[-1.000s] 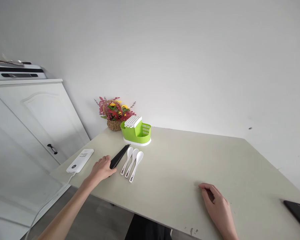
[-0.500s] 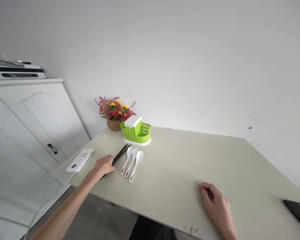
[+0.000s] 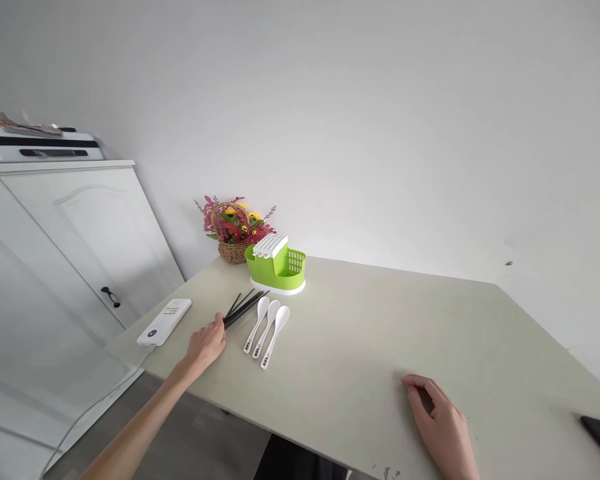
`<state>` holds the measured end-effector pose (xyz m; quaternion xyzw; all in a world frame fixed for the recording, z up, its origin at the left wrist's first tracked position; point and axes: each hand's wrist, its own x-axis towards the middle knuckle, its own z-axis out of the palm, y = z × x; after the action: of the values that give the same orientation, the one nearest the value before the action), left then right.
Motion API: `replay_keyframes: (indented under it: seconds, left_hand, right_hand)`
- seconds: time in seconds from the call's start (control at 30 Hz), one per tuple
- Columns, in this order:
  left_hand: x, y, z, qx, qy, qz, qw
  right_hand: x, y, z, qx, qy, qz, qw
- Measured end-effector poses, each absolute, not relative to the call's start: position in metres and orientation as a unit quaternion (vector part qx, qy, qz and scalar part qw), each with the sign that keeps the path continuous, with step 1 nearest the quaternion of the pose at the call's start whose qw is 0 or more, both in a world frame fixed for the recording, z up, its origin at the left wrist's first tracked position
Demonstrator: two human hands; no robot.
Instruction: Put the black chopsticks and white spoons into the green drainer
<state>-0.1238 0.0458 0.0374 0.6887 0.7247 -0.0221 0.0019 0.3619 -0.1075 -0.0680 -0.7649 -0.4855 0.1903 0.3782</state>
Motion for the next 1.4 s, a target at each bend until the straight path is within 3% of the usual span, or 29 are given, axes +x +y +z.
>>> replay_keyframes:
  seconds: [0.3, 0.4, 0.5, 0.6, 0.67, 0.83, 0.93, 1.4]
  left_hand:
    - [-0.099, 0.044, 0.049, 0.651, 0.675, 0.279, 0.208]
    - [-0.054, 0.043, 0.058, 0.647, 0.601, 0.322, 0.343]
    - [-0.004, 0.032, 0.065, 0.573, 0.459, 0.343, 0.586]
    - [0.036, 0.015, 0.063, 0.563, 0.420, 0.293, 0.649]
    - [0.051, 0.005, 0.057, 0.624, 0.438, 0.263, 0.591]
    - [0.065, -0.010, 0.043, 0.802, 0.511, 0.134, 0.279]
    - [0.069, -0.013, 0.039, 0.828, 0.537, 0.053, 0.155]
    - [0.076, -0.026, 0.036, 0.848, 0.530, -0.014, 0.006]
  right_hand:
    - [0.357, -0.109, -0.060, -0.755, -0.495, 0.180, 0.389]
    - [0.356, -0.108, -0.057, -0.752, -0.497, 0.179, 0.394]
    - [0.354, -0.108, -0.055, -0.755, -0.488, 0.186, 0.396]
    - [0.354, -0.107, -0.055, -0.752, -0.489, 0.188, 0.401]
    - [0.354, -0.107, -0.056, -0.748, -0.490, 0.190, 0.404]
    - [0.356, -0.107, -0.055, -0.749, -0.490, 0.191, 0.403]
    - [0.355, -0.107, -0.053, -0.746, -0.494, 0.184, 0.407]
    - [0.351, -0.109, -0.042, -0.744, -0.487, 0.190, 0.416]
